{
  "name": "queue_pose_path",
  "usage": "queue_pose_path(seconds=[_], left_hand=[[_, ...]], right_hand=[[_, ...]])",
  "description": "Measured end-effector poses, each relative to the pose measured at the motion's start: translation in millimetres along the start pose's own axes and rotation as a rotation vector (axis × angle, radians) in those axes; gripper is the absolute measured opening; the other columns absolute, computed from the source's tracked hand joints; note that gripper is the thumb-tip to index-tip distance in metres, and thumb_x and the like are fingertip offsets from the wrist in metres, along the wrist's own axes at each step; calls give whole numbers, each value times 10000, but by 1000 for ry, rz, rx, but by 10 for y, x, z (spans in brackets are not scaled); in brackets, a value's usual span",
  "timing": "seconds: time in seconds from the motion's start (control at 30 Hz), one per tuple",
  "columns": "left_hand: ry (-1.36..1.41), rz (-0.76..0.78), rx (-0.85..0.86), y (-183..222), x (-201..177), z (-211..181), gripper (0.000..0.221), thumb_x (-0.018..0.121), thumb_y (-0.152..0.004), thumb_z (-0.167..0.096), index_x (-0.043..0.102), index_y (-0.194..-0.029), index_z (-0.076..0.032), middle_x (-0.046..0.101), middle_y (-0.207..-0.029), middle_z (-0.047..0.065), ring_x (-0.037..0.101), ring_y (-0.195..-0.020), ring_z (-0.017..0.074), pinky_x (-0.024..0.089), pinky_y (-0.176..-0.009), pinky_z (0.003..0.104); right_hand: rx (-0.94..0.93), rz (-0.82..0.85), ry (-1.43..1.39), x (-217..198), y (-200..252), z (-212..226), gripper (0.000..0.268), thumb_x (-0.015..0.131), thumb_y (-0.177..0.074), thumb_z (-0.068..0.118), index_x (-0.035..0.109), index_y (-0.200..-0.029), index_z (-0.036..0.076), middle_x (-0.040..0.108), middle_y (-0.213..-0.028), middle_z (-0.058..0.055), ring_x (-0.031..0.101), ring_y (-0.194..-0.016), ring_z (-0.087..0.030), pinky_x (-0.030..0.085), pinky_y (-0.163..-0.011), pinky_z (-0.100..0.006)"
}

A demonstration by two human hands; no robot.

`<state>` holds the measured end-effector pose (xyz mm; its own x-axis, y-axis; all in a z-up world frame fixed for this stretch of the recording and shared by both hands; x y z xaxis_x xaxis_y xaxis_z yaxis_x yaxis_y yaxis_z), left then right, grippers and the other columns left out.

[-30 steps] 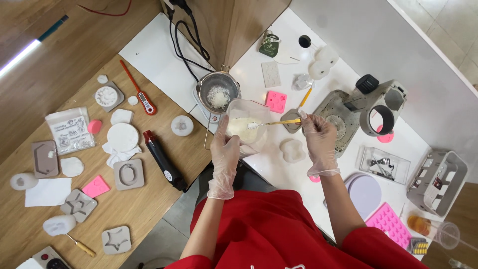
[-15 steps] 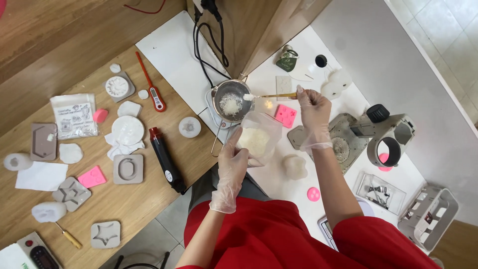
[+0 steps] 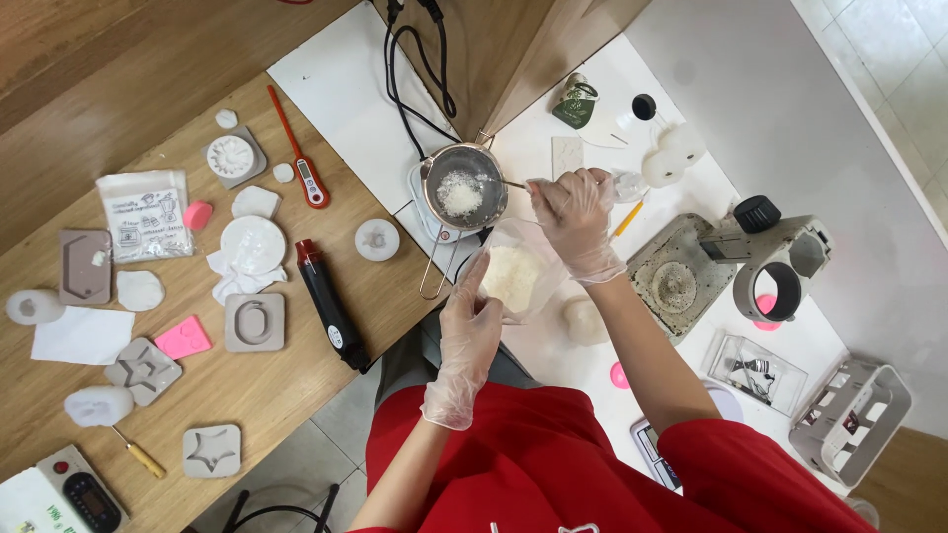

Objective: Measuring and scooping wax flakes from a plastic bag into a small melting pot on a digital scale.

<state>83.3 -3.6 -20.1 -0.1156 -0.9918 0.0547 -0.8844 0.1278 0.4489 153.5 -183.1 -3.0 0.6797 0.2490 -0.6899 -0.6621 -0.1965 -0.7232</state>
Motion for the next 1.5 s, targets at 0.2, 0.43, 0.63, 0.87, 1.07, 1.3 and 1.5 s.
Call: queue_pose_path(seconds=[0.2, 0.43, 0.63, 0.87, 1.07, 1.3, 1.5], left_hand=[[-64, 14, -89, 0, 16, 49, 703, 462, -777, 43, 555, -1429, -205, 501, -1527, 1, 366, -1460, 242, 284, -1179, 355], [-132, 83, -145, 27, -4, -57, 728, 478, -806, 28, 506, -1472, -263, 451, -1556, 20, 344, -1463, 253, 315, -1164, 366], [-206, 109, 32, 286, 53, -36, 754, 463, -800, 94, 468, -1500, -186, 394, -1582, 133, 333, -1457, 341, 411, -1072, 344], [-271, 136, 176, 456, 106, 47, 795, 534, -820, 143, 407, -1529, -194, 352, -1608, 100, 312, -1460, 313, 418, -1052, 328], [-284, 111, 274, 442, 117, 119, 785, 569, -813, 126, 429, -1523, -178, 389, -1586, 110, 363, -1441, 321, 428, -1037, 339], [-324, 81, 331, 489, 135, 86, 794, 555, -816, 124, 401, -1529, -189, 366, -1603, 86, 357, -1445, 322, 422, -1058, 367], [-302, 91, 143, 421, 101, 61, 828, 559, -809, 88, 368, -1545, -240, 363, -1609, 34, 465, -1381, 247, 454, -1033, 287]], right_hand=[[1014, -43, -490, -165, 385, -439, 194, 706, -1037, 135, 679, -855, 77, 544, -710, -16, 512, -673, -151, 403, -686, -307], [1248, 155, -454, -1048, 650, -242, 223, 679, -1071, 184, 700, -889, 56, 526, -669, -33, 453, -604, -150, 360, -639, -290], [339, 300, 207, -1003, 955, 364, 183, 818, -904, 237, 725, -790, 128, 560, -736, -43, 581, -649, -230, 414, -660, -384], [715, 240, 16, -749, 1211, 486, 174, 773, -891, 134, 701, -739, 91, 595, -647, -95, 643, -661, -336, 465, -666, -427], [1099, 261, -173, -532, 1644, 344, 195, 728, -933, 212, 722, -772, 103, 652, -692, -138, 663, -699, -378, 482, -645, -437], [1477, 213, -391, -407, 2030, 221, 176, 755, -932, 307, 779, -838, 160, 584, -594, 2, 544, -573, -102, 423, -525, -261], [1649, 132, -497, -486, 2101, 71, 197, 764, -938, 313, 772, -885, 124, 599, -594, -13, 572, -517, -93, 423, -426, -219]])
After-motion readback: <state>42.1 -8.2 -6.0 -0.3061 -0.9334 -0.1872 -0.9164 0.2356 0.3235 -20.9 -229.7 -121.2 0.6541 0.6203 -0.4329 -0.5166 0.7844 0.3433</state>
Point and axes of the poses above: each hand's wrist, its own y-axis away from the middle knuckle, its own x-axis out of the palm, z = x × y, the point moved 5 cm from there along -y, towards the middle knuckle
